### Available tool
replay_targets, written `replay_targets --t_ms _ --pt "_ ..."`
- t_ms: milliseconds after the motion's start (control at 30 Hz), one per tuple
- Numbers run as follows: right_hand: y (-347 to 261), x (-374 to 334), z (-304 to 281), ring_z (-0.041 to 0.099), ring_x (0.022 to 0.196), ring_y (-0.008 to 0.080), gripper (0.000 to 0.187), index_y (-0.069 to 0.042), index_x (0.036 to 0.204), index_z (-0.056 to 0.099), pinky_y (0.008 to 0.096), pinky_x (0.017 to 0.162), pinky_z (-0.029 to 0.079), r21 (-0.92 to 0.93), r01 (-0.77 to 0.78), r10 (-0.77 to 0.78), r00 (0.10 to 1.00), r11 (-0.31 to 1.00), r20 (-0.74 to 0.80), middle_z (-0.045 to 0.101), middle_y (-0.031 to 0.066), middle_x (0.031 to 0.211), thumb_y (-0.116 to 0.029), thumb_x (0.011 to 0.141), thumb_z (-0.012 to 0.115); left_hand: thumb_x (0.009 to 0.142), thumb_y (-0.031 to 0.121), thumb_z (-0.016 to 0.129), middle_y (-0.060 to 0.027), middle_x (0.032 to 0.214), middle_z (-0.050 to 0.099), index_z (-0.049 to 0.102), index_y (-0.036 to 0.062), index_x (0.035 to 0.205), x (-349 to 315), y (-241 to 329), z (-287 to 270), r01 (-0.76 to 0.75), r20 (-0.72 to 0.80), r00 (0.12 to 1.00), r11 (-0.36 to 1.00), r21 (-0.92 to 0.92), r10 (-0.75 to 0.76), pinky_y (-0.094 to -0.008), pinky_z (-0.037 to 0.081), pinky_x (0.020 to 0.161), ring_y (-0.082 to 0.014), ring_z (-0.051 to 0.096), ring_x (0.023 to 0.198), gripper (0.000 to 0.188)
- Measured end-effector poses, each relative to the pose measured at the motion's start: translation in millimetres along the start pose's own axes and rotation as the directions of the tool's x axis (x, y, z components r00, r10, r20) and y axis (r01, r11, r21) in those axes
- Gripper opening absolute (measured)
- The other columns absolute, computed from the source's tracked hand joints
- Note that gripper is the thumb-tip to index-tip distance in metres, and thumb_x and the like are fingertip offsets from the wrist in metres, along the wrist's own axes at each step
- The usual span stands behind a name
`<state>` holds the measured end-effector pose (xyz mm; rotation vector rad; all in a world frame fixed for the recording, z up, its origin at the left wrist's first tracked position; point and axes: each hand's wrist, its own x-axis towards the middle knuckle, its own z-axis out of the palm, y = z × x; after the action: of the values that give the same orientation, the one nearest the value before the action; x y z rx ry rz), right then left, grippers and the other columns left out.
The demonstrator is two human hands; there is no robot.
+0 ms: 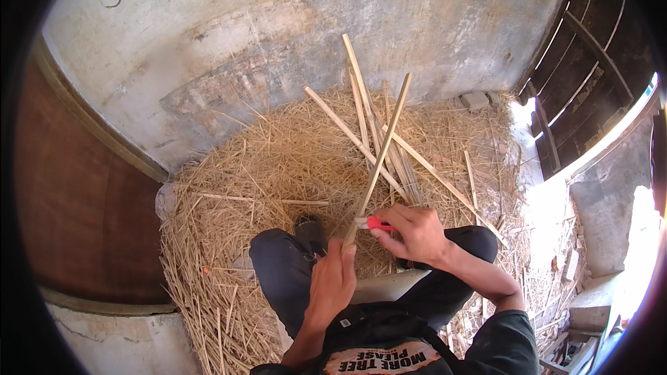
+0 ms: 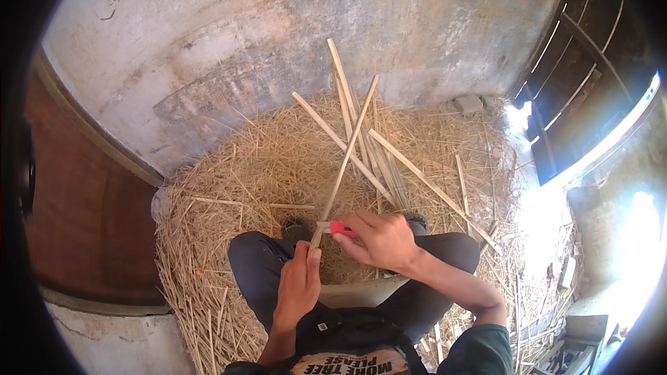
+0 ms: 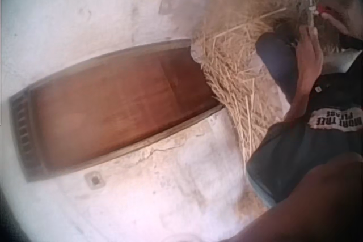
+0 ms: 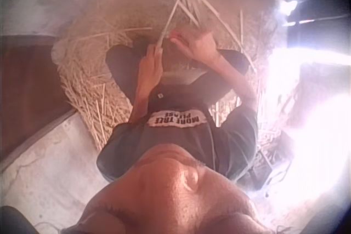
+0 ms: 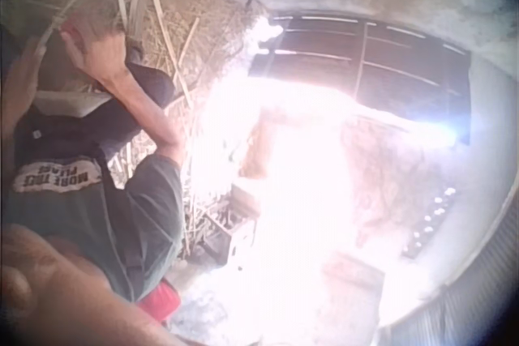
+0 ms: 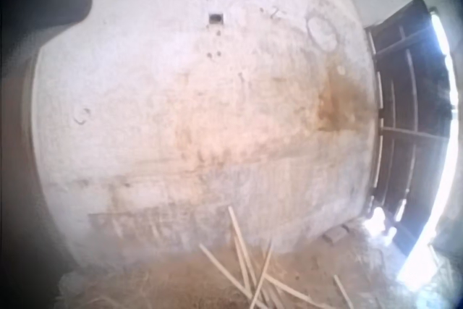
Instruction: The person sits on a bed of straw and uses a red utility knife to shave thin strips off the edges of long, thin wooden sticks. They hold the sticks in their left hand and scrape the blade along the length of the wood with their right hand, occasionally rotating the sticks to work on different sides.
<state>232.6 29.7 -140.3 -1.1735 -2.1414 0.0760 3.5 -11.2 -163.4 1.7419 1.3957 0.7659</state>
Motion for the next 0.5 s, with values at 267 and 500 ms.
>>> replay_targets --t_ms 267,500 --pt "-1 -7 12 0.069 0.060 0.0259 0.026 -0.012 0.113 0.076 0.0388 0.055 0.055 -0.033 0.021 -0.020 0.999 0.999 0.028 0.068 0.0047 0.084 -0.029 0.096 0.082 0.120 0.026 0.046 -0.0243 0.075 0.062 0.052 0.0007 0.116 8 5 8 -0.011 -0.026 1.000 0.998 0.060 0.013 -0.0572 0.047 0.067 -0.0512 0.065 0.074 0.026" --pt "-2 -6 15 0.068 0.058 0.0247 0.023 -0.013 0.110 0.077 0.0378 0.053 0.054 -0.051 0.006 -0.006 1.000 0.999 -0.008 0.065 0.0036 0.081 -0.030 0.095 0.082 0.118 0.027 0.050 -0.0276 0.081 0.070 0.053 0.0011 0.117 10 7 7 0.016 -0.016 1.000 0.993 0.117 -0.015 -0.0632 0.052 0.070 -0.0534 0.070 0.079 0.026"
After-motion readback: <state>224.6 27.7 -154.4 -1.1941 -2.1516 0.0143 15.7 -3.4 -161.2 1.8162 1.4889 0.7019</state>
